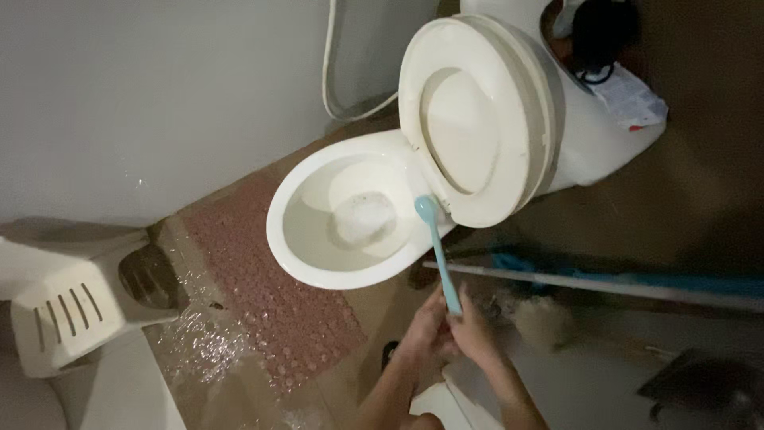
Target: The person scrubs the inside and outside of a toilet bowl and seat using a long-handled brush and water from a small bucket, and pours water from the bucket into the bowl.
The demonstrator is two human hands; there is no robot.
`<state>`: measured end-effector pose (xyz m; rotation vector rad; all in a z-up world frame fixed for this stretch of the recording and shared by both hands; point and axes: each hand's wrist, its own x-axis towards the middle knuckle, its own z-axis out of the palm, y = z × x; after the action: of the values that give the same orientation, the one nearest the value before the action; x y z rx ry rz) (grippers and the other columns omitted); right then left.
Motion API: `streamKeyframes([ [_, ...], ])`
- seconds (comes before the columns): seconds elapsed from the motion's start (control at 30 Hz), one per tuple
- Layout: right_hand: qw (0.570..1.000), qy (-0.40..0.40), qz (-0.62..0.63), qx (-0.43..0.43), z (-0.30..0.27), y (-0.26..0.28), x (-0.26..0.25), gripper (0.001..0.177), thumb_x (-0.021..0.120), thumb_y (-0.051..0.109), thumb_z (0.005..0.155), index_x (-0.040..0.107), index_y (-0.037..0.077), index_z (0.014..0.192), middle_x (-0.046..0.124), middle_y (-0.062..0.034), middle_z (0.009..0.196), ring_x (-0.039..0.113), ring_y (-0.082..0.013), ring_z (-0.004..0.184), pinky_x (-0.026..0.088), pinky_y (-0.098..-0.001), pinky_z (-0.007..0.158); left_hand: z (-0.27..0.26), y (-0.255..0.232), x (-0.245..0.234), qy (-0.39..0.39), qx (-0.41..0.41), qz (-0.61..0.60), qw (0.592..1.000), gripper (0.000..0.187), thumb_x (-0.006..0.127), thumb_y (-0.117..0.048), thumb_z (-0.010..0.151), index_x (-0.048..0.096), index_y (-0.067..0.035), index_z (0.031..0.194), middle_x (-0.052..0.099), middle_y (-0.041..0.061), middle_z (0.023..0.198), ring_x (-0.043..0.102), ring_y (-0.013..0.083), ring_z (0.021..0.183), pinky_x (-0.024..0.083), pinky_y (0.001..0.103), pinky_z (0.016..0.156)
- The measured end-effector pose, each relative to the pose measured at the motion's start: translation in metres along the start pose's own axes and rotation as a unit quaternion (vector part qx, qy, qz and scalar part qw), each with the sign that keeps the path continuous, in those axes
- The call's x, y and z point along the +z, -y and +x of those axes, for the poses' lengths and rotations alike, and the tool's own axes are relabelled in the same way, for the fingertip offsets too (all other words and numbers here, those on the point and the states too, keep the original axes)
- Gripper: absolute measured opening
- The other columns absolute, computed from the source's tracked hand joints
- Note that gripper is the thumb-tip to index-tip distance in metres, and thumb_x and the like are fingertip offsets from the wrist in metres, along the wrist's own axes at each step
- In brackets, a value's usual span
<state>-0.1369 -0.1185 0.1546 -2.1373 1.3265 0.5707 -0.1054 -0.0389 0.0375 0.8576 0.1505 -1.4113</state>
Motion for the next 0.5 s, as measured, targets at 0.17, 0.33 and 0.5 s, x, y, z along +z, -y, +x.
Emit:
streamKeyframes([
  [0.17,1.000,0.018,-0.008,-0.001,0.032,0.021,0.005,0.043,0.047,0.035,0.107,0.053,0.014,0.144,0.076,-0.0197,0.105,0.074,-0.0340,0.094,0.057,-0.0457,0.080,0.051,0.004,-0.015,-0.046,0.004,-0.059,0.997,0.058,0.038,-0.046,0.109,0.041,-0.009,0.154,0.058,0.006,0.115,0.060,0.0175,0.095,0.055,0.036,0.080],
  [0.33,0.987,0.008,0.146,0.059,-0.007,-0.017,0.037,0.058,0.047,0.032,0.098,0.039,0.021,0.155,0.072,-0.0151,0.103,0.074,-0.0299,0.090,0.058,-0.0431,0.077,0.002,0.043,-0.011,-0.110,-0.114,0.018,0.987,0.056,0.039,-0.055,0.104,0.048,-0.018,0.145,0.062,0.010,0.127,0.062,0.0233,0.109,0.053,0.041,0.094],
  [0.5,0.966,0.003,0.260,-0.011,0.047,-0.030,0.059,0.052,0.055,0.034,0.100,0.056,0.010,0.146,0.074,-0.0204,0.099,0.070,-0.0293,0.085,0.056,-0.0443,0.074,0.079,0.054,-0.053,-0.065,0.082,0.273,0.956,0.051,0.041,-0.041,0.105,0.056,0.004,0.122,0.065,0.024,0.114,0.063,0.0326,0.098,0.056,0.044,0.085],
])
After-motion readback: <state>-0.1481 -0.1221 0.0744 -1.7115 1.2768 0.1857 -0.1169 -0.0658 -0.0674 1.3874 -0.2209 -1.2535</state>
